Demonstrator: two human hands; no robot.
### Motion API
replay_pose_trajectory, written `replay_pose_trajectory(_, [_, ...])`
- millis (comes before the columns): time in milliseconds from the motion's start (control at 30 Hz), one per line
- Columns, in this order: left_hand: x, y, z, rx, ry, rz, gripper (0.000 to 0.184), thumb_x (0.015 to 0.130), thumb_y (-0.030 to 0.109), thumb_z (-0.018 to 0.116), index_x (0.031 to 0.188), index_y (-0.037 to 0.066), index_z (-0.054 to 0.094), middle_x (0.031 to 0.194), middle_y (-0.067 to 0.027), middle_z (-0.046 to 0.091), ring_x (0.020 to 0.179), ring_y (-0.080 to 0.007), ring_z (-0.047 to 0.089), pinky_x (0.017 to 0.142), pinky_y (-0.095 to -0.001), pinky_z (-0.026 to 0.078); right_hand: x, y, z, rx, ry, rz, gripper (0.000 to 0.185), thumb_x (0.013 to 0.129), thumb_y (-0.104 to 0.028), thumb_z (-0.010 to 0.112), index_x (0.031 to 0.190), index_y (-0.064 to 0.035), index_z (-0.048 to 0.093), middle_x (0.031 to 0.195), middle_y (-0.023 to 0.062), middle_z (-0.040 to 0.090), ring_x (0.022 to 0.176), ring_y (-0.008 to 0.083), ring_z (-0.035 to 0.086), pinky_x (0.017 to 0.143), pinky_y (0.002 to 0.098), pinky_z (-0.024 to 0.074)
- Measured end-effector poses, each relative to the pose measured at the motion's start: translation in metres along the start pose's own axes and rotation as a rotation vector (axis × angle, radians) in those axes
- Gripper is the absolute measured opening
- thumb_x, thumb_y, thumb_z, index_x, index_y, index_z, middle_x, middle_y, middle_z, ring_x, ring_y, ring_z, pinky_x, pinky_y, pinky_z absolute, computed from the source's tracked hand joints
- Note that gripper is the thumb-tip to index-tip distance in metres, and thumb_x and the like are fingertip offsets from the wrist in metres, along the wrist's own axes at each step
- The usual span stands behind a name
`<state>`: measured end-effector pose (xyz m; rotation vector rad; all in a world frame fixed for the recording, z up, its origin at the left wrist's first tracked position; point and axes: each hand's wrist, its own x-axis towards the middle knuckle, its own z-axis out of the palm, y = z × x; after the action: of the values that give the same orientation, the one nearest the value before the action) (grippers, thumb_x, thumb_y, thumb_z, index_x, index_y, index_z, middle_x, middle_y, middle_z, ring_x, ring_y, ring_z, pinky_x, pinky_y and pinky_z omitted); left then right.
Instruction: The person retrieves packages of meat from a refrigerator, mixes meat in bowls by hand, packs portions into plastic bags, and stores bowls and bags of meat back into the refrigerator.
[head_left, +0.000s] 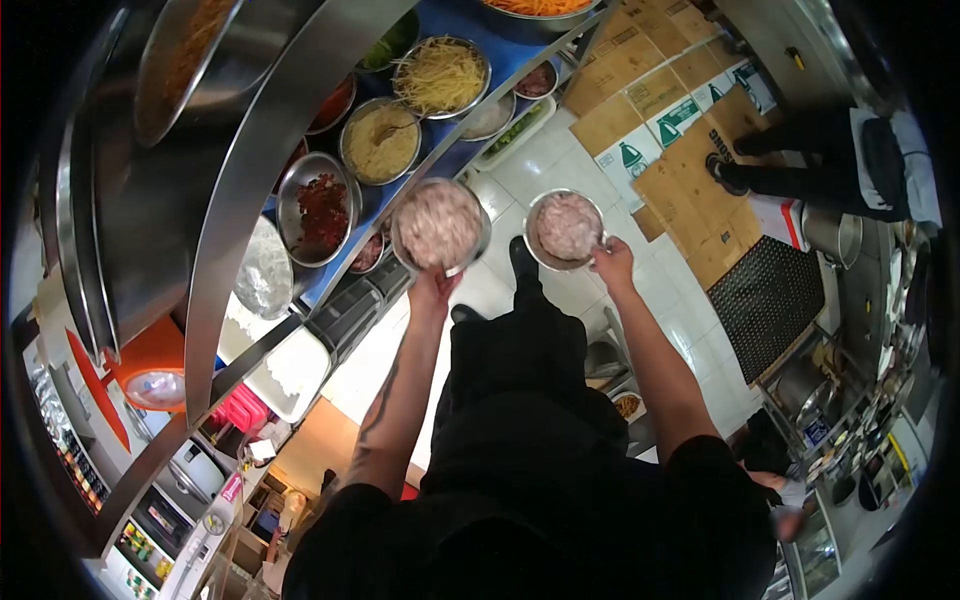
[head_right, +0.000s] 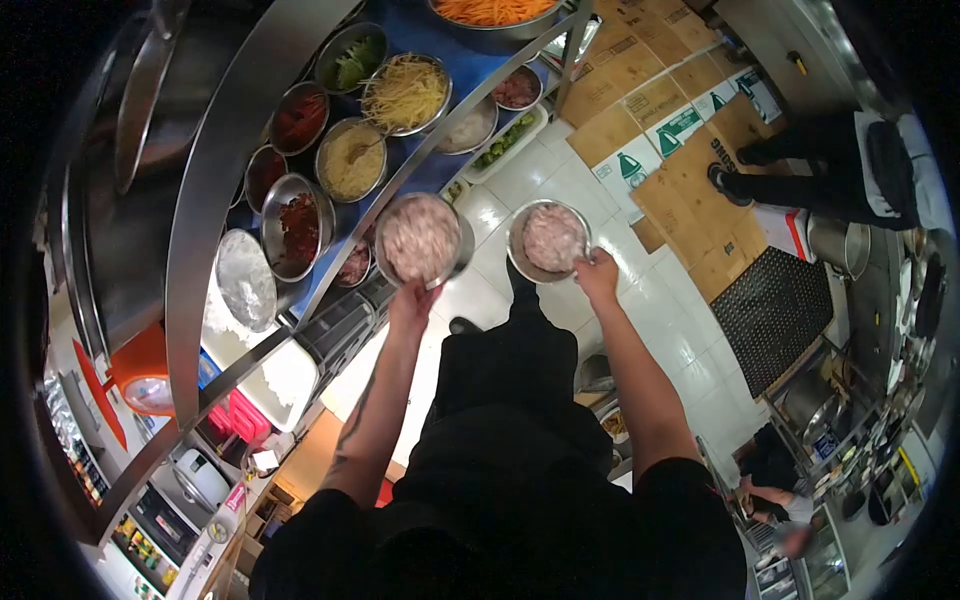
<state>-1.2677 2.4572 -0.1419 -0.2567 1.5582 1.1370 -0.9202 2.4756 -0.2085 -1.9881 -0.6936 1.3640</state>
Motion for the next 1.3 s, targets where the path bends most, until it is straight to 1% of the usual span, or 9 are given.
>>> replay_pose_trajectory(367, [-0.139,-0.068,-0.218,0.124,0.343,-0.013,0.018,0.087,0.001,0.055,0.091,-0.014,0.046,0.081,-0.0197,0.061,0.065,-0.0300,0.068,0.061,-0.0368,0.063,0.018,-0.099,0.224,0.427,-0.502,0.168,0.017,0.079,-0.006,0.066,0.084,-0.0030,0.050,0.083,0.0094,0.056,0.067,0.0227,0.061,0.062,0.0387,0.0603])
replay_pose_trajectory(533, [-0.183,-0.109,-0.330,-0.144,0.440,-0.084,0.033,0.089,0.003,0.049,0.110,-0.021,0.041,0.094,-0.0276,0.062,0.077,-0.0377,0.070,0.066,-0.0373,0.063,0.051,-0.094,0.334,0.439,-0.377,0.249,0.018,0.087,-0.009,0.060,0.104,-0.0039,0.060,0.100,0.0111,0.063,0.087,0.0319,0.066,0.069,0.0451,0.0601])
replay_pose_trajectory(633, [-0.214,-0.135,-0.374,-0.415,0.512,-0.080,0.024,0.088,0.003,0.050,0.102,-0.015,0.045,0.087,-0.0227,0.061,0.081,-0.0405,0.070,0.070,-0.0394,0.063,0.070,-0.069,0.350,0.567,-0.570,0.291,0.033,0.084,-0.019,0.065,0.117,-0.0120,0.060,0.121,0.0074,0.062,0.111,0.0339,0.059,0.089,0.0580,0.0489])
replay_pose_trajectory(700, [-0.220,-0.163,-0.414,-0.495,0.559,-0.022,0.021,0.087,0.003,0.050,0.099,-0.014,0.046,0.085,-0.0214,0.061,0.081,-0.0404,0.070,0.070,-0.0396,0.063,0.098,-0.036,0.347,0.450,-0.647,0.251,0.052,0.088,-0.034,0.058,0.136,-0.0175,0.047,0.147,0.0021,0.041,0.139,0.0324,0.033,0.102,0.0664,0.0293])
replay_pose_trajectory(933, [-0.212,-0.220,-0.474,-0.683,0.764,0.147,0.027,0.084,-0.001,0.048,0.102,-0.021,0.047,0.095,-0.0269,0.063,0.073,-0.0357,0.071,0.060,-0.0351,0.063,0.088,0.025,0.279,-0.029,-0.585,0.181,0.058,0.093,-0.038,0.046,0.145,-0.0136,0.035,0.150,0.0076,0.037,0.134,0.0316,0.042,0.106,0.0584,0.0316])
replay_pose_trajectory(1000, [-0.204,-0.231,-0.490,-0.770,0.840,0.183,0.031,0.083,-0.001,0.049,0.104,-0.024,0.045,0.094,-0.0295,0.062,0.073,-0.0370,0.071,0.060,-0.0344,0.064,0.097,0.061,0.262,-0.214,-0.456,0.079,0.045,0.090,-0.029,0.051,0.129,-0.0082,0.044,0.123,0.0112,0.052,0.112,0.0353,0.056,0.088,0.0567,0.0475])
replay_pose_trajectory(1100, [-0.188,-0.253,-0.507,-0.957,0.863,0.213,0.034,0.083,-0.001,0.049,0.106,-0.024,0.043,0.095,-0.0300,0.062,0.074,-0.0378,0.071,0.061,-0.0344,0.064,0.064,0.074,0.227,-0.468,-0.451,0.079,0.041,0.084,-0.018,0.046,0.125,-0.0130,0.045,0.120,0.0139,0.050,0.103,0.0437,0.058,0.077,0.0617,0.0470])
replay_pose_trajectory(1133, [-0.162,-0.235,-0.479,-1.011,0.909,0.197,0.035,0.082,-0.002,0.049,0.107,-0.024,0.042,0.096,-0.0301,0.062,0.074,-0.0381,0.071,0.061,-0.0349,0.064,0.144,0.097,0.245,-0.542,-0.459,0.222,0.042,0.082,-0.012,0.044,0.123,-0.0120,0.045,0.121,0.0141,0.048,0.102,0.0470,0.058,0.079,0.0622,0.0464])
replay_pose_trajectory(1300, [-0.107,-0.249,-0.522,-1.310,1.039,0.224,0.036,0.082,-0.002,0.047,0.111,-0.023,0.040,0.102,-0.0309,0.061,0.074,-0.0389,0.070,0.059,-0.0345,0.064,0.064,0.112,0.368,-0.844,-0.802,0.229,0.028,0.083,-0.011,0.047,0.110,-0.0068,0.050,0.104,0.0161,0.054,0.092,0.0427,0.062,0.071,0.0564,0.0501])
